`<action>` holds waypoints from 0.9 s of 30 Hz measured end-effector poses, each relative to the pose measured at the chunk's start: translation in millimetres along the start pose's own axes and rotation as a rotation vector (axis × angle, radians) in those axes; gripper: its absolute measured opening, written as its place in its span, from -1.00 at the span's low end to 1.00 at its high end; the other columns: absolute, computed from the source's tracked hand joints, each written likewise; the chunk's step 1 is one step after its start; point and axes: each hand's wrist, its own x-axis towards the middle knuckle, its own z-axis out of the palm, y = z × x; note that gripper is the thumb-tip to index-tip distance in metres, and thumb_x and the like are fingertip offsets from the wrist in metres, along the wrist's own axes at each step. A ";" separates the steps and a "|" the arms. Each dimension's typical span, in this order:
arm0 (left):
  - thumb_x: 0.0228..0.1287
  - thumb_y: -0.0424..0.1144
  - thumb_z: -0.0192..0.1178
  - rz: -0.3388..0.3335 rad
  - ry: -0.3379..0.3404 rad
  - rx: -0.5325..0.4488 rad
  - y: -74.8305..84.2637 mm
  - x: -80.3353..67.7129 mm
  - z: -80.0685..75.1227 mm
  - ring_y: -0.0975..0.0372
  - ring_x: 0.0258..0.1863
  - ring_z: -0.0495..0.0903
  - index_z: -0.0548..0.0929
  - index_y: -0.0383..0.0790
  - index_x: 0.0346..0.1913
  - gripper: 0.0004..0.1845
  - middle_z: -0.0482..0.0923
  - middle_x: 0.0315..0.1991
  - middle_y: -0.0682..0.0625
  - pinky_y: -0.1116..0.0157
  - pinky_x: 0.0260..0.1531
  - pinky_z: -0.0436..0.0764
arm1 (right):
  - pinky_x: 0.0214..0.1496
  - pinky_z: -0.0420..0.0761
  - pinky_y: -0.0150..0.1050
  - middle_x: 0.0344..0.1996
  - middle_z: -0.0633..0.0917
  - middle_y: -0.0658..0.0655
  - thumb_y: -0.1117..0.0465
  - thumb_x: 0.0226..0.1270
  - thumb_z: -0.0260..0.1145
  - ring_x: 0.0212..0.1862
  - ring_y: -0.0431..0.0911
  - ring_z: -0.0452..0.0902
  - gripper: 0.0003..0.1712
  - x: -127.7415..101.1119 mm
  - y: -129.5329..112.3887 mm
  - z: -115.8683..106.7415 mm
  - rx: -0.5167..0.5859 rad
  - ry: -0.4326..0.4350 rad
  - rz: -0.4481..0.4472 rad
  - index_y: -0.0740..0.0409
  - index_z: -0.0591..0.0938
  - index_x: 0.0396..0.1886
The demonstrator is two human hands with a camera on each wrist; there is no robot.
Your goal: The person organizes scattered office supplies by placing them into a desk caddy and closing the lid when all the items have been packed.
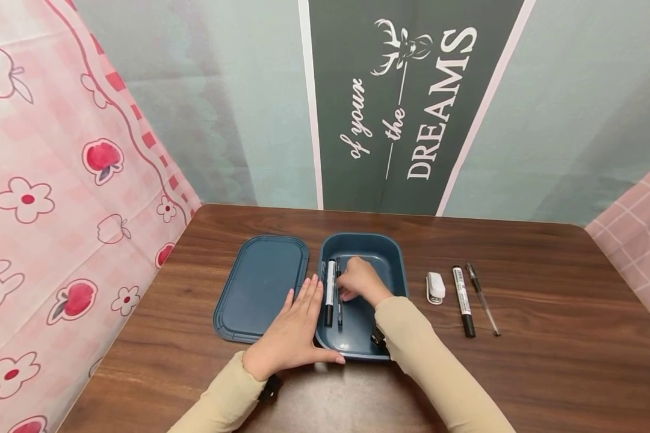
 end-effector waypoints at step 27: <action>-0.17 0.57 0.10 0.006 0.004 0.002 -0.3 0.4 1.4 0.10 0.46 -0.35 -0.16 -0.35 0.48 0.37 -0.32 0.50 -0.18 -0.03 0.36 -0.07 | -0.58 0.61 -0.29 -0.78 0.60 0.16 0.41 0.14 0.26 -0.70 -0.11 0.60 -0.75 2.5 -0.7 8.3 -0.140 -0.016 0.024 0.37 0.60 -0.71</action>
